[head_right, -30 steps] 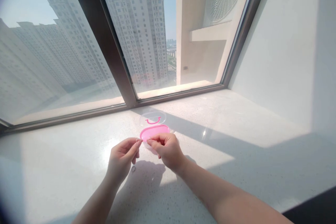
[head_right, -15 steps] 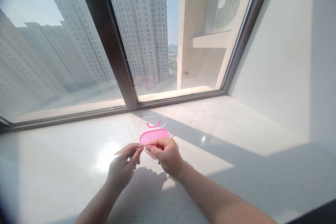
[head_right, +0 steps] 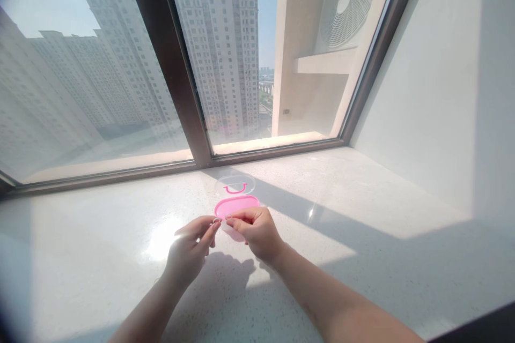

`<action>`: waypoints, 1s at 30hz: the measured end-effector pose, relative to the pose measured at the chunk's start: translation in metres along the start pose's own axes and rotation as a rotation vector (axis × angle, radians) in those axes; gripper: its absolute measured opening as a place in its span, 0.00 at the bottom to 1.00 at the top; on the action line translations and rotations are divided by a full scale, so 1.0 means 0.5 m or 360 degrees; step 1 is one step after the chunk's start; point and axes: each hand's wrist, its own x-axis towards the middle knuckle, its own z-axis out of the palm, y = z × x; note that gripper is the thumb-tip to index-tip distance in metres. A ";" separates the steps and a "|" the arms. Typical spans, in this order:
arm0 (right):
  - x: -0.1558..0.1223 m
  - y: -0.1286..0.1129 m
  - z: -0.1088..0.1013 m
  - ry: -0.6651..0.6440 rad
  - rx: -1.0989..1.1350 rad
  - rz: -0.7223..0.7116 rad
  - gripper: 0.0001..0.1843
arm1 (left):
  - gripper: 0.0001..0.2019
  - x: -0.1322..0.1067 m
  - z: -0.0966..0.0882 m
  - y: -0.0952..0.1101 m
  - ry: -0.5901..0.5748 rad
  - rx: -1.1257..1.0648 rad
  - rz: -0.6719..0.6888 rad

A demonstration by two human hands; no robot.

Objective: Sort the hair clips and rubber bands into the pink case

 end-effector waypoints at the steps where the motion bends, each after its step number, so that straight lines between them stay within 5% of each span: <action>1: 0.001 0.000 -0.001 0.0011 0.0004 -0.0006 0.14 | 0.12 0.000 0.000 0.000 -0.0005 0.0003 0.0005; 30: 0.007 0.009 -0.010 -0.0011 -0.0076 -0.0109 0.15 | 0.11 0.000 0.000 -0.004 0.0076 0.0097 0.0126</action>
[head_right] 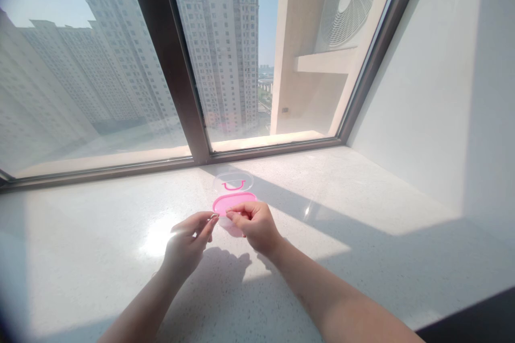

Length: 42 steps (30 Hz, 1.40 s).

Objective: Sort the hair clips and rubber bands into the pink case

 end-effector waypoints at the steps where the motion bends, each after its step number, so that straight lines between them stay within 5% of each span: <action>1: 0.000 0.001 0.000 0.0002 0.0001 0.0004 0.15 | 0.12 0.000 0.000 0.001 0.0004 -0.0008 -0.0009; 27: -0.003 -0.011 0.001 0.0030 -0.0066 0.0031 0.12 | 0.11 0.001 0.008 0.004 0.0059 -0.0217 -0.0152; 42: -0.006 -0.021 0.004 -0.0026 -0.0085 0.0016 0.14 | 0.14 0.008 0.003 0.002 -0.0103 -0.0407 -0.0433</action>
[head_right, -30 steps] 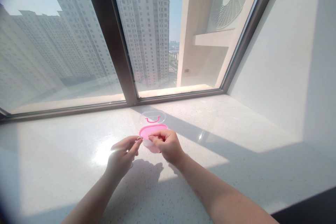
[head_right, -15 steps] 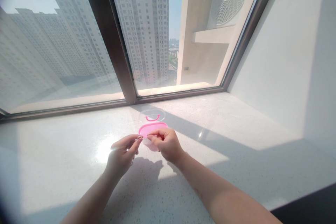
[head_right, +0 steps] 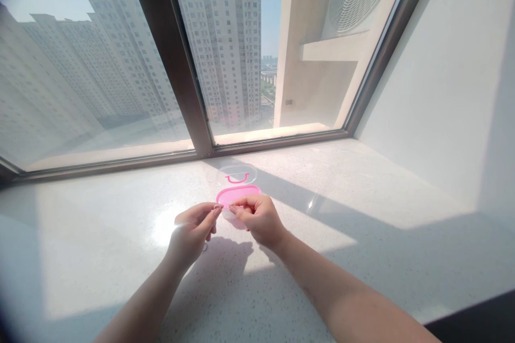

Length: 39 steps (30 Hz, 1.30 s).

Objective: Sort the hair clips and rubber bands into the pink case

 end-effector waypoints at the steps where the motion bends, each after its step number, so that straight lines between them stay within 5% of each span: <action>1: 0.000 0.000 0.000 -0.0001 0.0003 0.0004 0.14 | 0.13 0.001 0.000 -0.001 -0.0008 -0.0001 -0.0008; 39: -0.003 0.001 -0.006 -0.0016 0.0009 -0.0047 0.14 | 0.12 0.002 0.001 -0.004 -0.0052 -0.0118 -0.0049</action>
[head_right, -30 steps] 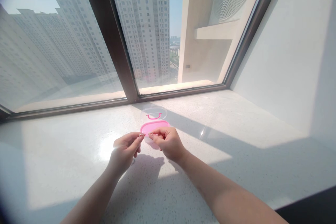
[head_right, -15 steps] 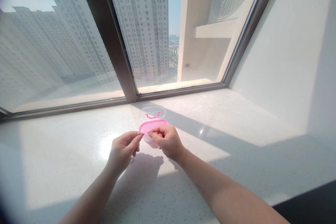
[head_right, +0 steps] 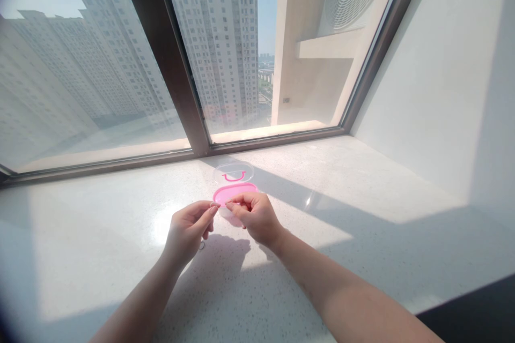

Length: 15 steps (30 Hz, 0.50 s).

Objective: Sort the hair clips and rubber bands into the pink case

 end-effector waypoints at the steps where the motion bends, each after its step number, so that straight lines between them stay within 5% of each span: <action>1: 0.000 0.000 0.000 0.0000 -0.0005 -0.0001 0.13 | 0.12 0.000 0.000 0.000 0.0005 -0.0005 0.0002; 15: 0.002 0.001 0.001 -0.0001 -0.0007 0.0032 0.13 | 0.12 0.000 0.001 0.001 0.0016 -0.0003 -0.0015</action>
